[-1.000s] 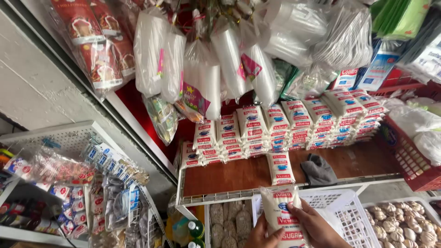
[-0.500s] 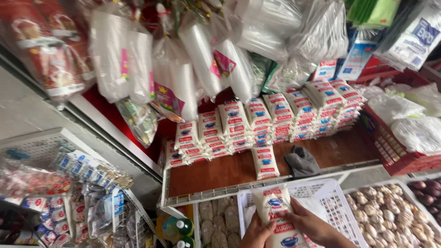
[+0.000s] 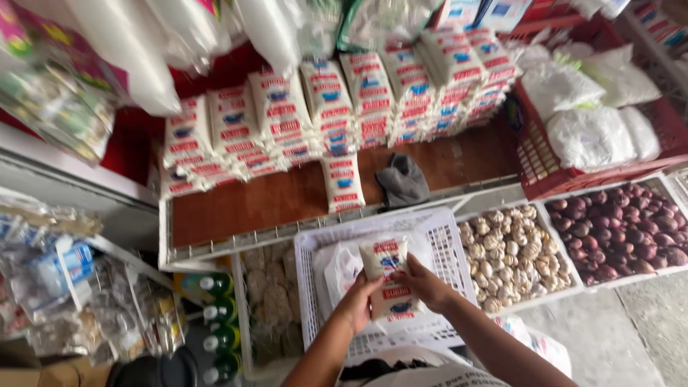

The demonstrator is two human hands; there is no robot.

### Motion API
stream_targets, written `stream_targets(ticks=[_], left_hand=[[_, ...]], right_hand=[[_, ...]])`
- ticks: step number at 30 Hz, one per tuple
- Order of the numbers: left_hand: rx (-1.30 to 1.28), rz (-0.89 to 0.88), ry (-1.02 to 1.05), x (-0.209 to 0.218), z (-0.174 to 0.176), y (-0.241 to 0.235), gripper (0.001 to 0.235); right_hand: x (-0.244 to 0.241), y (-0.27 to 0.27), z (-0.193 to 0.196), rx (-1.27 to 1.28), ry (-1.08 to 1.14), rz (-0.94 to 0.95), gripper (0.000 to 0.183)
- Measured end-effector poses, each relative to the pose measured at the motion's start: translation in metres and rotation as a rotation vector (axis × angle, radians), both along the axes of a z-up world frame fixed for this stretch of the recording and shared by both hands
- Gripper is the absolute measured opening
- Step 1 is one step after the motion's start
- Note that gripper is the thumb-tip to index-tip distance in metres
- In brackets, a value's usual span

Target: The person repeatedly picks up packets of sugar from a shelf, wipes them with a dark cloth, and places them into a white plastic basket. The task involves handling multiple packets one by one, using the cloth to clean the surface of each packet before stacking them in the basket.

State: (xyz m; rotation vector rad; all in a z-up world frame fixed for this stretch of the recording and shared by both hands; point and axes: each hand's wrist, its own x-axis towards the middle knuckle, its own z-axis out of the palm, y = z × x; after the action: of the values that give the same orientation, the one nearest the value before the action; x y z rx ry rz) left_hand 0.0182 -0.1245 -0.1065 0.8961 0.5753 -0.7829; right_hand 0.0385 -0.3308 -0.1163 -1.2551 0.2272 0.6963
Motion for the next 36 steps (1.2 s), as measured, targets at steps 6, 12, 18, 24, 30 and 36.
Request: stream_targets(ticks=[6,12,18,24,30,36], left_hand=[[-0.218,0.126,0.065,-0.009,-0.079,-0.022,0.062],[0.129,0.044,0.158,-0.013,-0.1,-0.032,0.079],[0.663,-0.082,-0.298,-0.043,-0.13,-0.028,0.078],[1.104,-0.097,-0.602,-0.049,-0.113,-0.03,0.087],[1.301,-0.052,-0.421,-0.05,-0.095,-0.018,0.088],[1.237,0.0,-0.386,-0.058,-0.051,-0.013,0.094]], right_hand=[[-0.005,-0.014,-0.017,-0.058,0.078,-0.008,0.057],[-0.015,-0.034,-0.057,-0.302,0.013,-0.026,0.055],[0.0,-0.024,0.011,-0.846,-0.389,0.124,0.063],[0.0,0.01,0.005,-0.957,-0.57,0.523,0.06],[0.003,0.034,-0.074,-0.689,-0.229,0.457,0.076],[0.025,0.062,-0.091,-0.363,0.094,0.205,0.061]])
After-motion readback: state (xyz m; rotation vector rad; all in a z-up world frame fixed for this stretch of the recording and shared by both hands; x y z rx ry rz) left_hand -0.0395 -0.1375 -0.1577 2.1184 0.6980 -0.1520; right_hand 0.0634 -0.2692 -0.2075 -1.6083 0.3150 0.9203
